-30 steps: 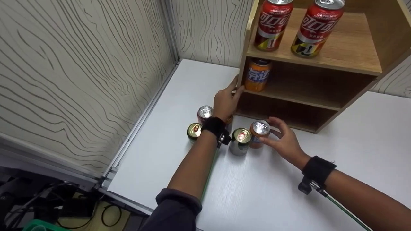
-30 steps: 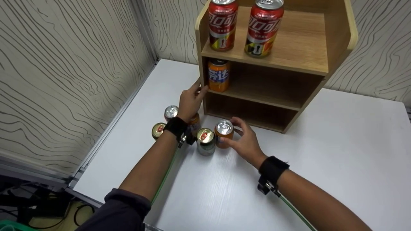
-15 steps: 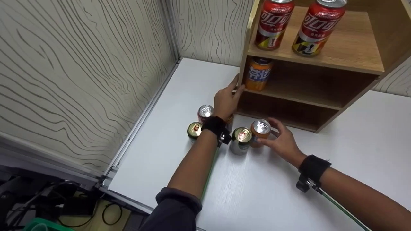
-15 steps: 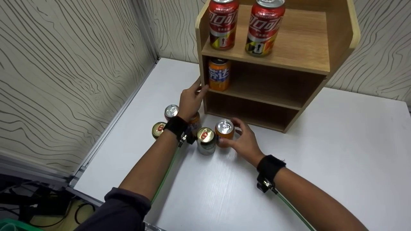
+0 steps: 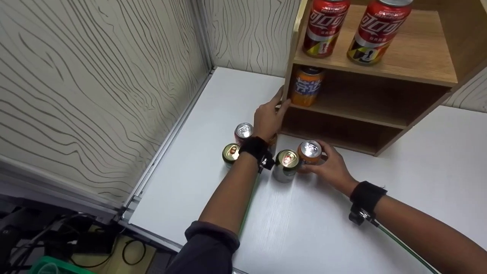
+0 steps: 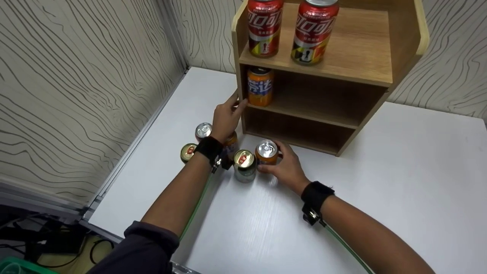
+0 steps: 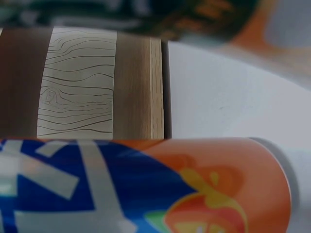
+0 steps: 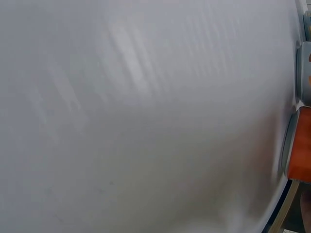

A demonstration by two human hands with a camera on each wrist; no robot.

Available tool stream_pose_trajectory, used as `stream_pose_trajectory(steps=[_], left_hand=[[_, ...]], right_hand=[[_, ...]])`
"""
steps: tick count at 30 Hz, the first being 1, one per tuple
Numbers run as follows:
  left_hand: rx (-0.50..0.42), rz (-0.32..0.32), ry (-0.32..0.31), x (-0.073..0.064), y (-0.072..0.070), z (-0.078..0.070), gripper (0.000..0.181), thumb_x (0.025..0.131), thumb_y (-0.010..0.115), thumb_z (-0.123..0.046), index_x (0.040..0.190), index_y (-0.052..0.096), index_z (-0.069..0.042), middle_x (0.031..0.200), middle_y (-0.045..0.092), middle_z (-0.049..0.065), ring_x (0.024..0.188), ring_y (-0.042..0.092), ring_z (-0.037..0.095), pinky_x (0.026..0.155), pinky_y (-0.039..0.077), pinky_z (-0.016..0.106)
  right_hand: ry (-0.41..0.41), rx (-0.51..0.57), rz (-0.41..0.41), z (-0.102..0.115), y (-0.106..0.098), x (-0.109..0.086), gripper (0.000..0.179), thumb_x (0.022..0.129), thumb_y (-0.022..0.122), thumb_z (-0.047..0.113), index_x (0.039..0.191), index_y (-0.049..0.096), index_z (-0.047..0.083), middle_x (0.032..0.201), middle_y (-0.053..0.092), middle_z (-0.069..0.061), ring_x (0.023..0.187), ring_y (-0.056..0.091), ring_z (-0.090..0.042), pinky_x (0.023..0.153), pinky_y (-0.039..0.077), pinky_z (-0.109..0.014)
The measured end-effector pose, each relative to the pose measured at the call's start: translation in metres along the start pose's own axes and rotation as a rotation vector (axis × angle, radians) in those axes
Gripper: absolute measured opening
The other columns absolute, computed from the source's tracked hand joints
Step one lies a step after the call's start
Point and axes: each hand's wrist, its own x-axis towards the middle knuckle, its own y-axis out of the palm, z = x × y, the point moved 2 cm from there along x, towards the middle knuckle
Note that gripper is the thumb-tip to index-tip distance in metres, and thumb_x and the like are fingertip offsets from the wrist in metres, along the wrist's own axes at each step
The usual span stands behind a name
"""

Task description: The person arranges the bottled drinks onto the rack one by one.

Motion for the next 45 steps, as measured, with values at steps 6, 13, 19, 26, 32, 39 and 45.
stream_pose_trajectory(steps=[6, 13, 19, 26, 32, 39, 45], left_hand=[[0.005, 0.0, 0.0, -0.001, 0.001, 0.001, 0.057, 0.108, 0.052, -0.052, 0.16, 0.045, -0.032, 0.128, 0.077, 0.005, 0.101, 0.08, 0.015, 0.087, 0.063, 0.032], [0.02, -0.018, 0.009, 0.0, 0.001, 0.0, 0.057, 0.108, 0.054, -0.05, 0.16, 0.046, -0.029, 0.125, 0.079, 0.005, 0.099, 0.08, 0.015, 0.084, 0.064, 0.028], [0.02, -0.021, 0.012, 0.001, 0.001, -0.001, 0.057, 0.107, 0.054, -0.051, 0.16, 0.047, -0.03, 0.126, 0.079, 0.004, 0.099, 0.08, 0.015, 0.085, 0.064, 0.03], [0.02, -0.038, 0.033, 0.002, 0.001, 0.0, 0.057, 0.107, 0.055, -0.05, 0.159, 0.048, -0.029, 0.128, 0.078, 0.006, 0.099, 0.081, 0.015, 0.084, 0.064, 0.029], [0.015, -0.025, 0.02, 0.002, 0.0, 0.001, 0.056, 0.107, 0.053, -0.052, 0.159, 0.047, -0.031, 0.127, 0.078, 0.006, 0.099, 0.081, 0.016, 0.085, 0.064, 0.029], [-0.004, -0.014, 0.016, 0.001, 0.0, 0.0, 0.057, 0.107, 0.053, -0.052, 0.159, 0.047, -0.031, 0.13, 0.076, 0.008, 0.101, 0.081, 0.017, 0.087, 0.064, 0.032], [-0.012, -0.007, 0.006, 0.0, 0.001, 0.002, 0.058, 0.107, 0.052, -0.054, 0.16, 0.044, -0.032, 0.131, 0.076, 0.008, 0.102, 0.08, 0.017, 0.088, 0.064, 0.033]], right_hand=[[-0.047, -0.016, -0.018, 0.002, 0.0, -0.003, 0.086, 0.078, 0.092, 0.009, 0.151, 0.048, -0.002, 0.15, 0.055, -0.021, 0.139, 0.054, -0.04, 0.117, 0.046, -0.054], [-0.098, -0.052, -0.053, 0.001, -0.008, -0.007, 0.079, 0.079, 0.092, 0.009, 0.147, 0.053, 0.0, 0.144, 0.062, -0.016, 0.132, 0.058, -0.027, 0.105, 0.049, -0.017], [-0.11, -0.059, -0.068, 0.008, -0.018, -0.014, 0.079, 0.078, 0.092, 0.007, 0.146, 0.054, -0.003, 0.141, 0.063, -0.019, 0.124, 0.06, -0.016, 0.097, 0.045, -0.005], [-0.152, -0.06, -0.049, 0.019, -0.028, -0.02, 0.08, 0.076, 0.093, 0.004, 0.145, 0.053, -0.004, 0.139, 0.064, -0.02, 0.116, 0.053, 0.017, 0.097, 0.045, -0.003], [-0.183, -0.074, -0.043, 0.033, -0.037, -0.022, 0.079, 0.078, 0.092, 0.007, 0.146, 0.053, -0.003, 0.139, 0.062, -0.018, 0.118, 0.05, 0.018, 0.098, 0.044, -0.002], [-0.211, -0.099, -0.037, 0.048, -0.05, -0.026, 0.079, 0.079, 0.092, 0.008, 0.147, 0.052, -0.002, 0.137, 0.062, -0.015, 0.119, 0.05, 0.017, 0.098, 0.042, 0.0], [-0.229, -0.134, -0.034, 0.06, -0.061, -0.026, 0.08, 0.08, 0.093, 0.012, 0.148, 0.052, 0.002, 0.138, 0.061, -0.009, 0.12, 0.051, 0.015, 0.097, 0.042, 0.001]])
